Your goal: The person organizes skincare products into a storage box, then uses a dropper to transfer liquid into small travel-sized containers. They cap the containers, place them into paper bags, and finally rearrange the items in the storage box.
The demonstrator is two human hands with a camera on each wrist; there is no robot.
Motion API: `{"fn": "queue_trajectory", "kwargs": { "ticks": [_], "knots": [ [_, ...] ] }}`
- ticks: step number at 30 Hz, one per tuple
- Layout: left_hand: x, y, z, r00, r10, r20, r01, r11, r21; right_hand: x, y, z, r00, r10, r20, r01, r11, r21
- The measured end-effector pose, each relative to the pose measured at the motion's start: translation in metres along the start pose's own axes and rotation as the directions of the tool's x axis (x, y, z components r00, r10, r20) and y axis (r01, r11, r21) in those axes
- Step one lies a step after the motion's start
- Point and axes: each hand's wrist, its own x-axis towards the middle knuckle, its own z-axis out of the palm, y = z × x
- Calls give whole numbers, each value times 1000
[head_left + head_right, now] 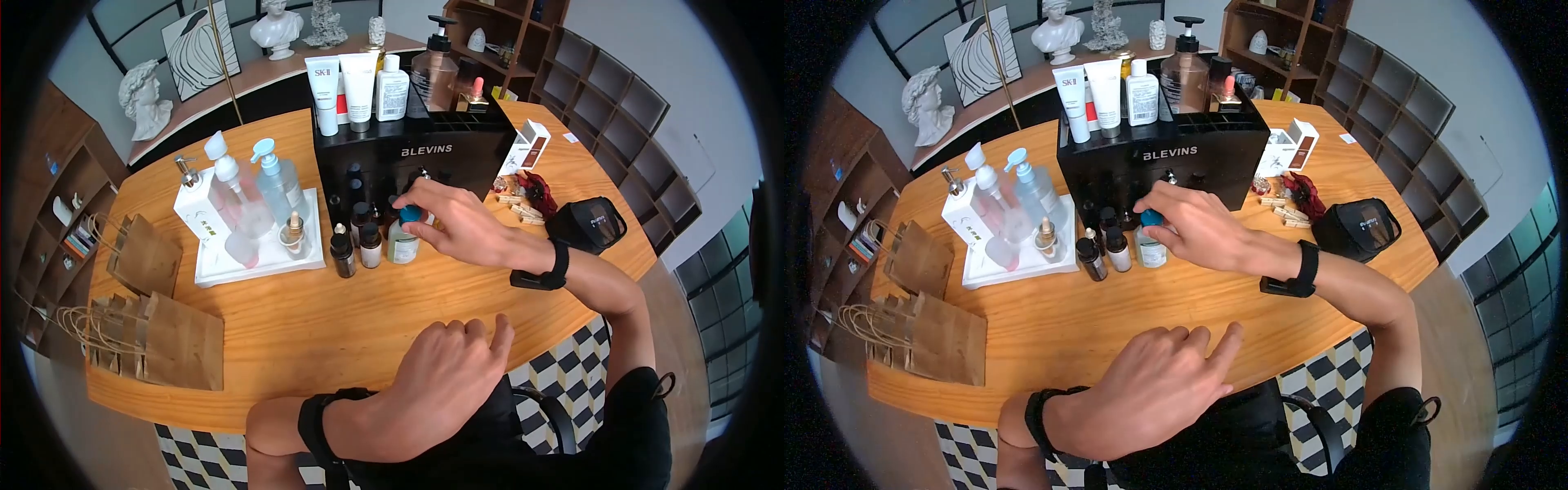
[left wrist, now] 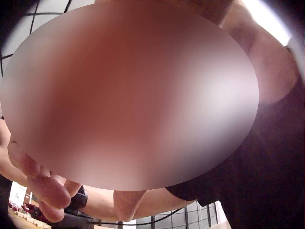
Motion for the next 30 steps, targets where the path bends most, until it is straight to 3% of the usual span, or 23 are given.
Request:
{"fn": "queue_trajectory", "kwargs": {
  "ticks": [2,8,11,14,17,24,28,30],
  "knots": [
    [1,-2,2,1000,-4,-10,4,1000,-6,2,0,-1,999,42,22,-42,999,15],
    [3,-4,2,1000,-23,-7,23,1000,-20,4,4,0,1000,-8,-9,8,1000,-3],
    [2,-6,-2,999,-35,1,35,998,-50,8,-4,-19,996,-12,-84,11,1000,-15],
    [1,-8,-14,998,-62,26,64,994,-86,31,4,-49,956,-30,-290,11,998,-66],
    [-1,-10,-21,997,-74,38,77,994,-80,59,11,-76,928,-43,-371,-17,987,-159],
    [-4,-19,-21,995,-91,29,93,993,-67,128,38,-88,909,-161,-384,26,942,-333],
    [-5,-20,-28,993,-115,14,116,991,-65,158,42,-83,939,-151,-308,57,954,-294],
    [-5,-20,-26,995,-100,-1,100,994,-45,169,45,-73,960,-83,-266,-8,946,-325]
  ]
}}
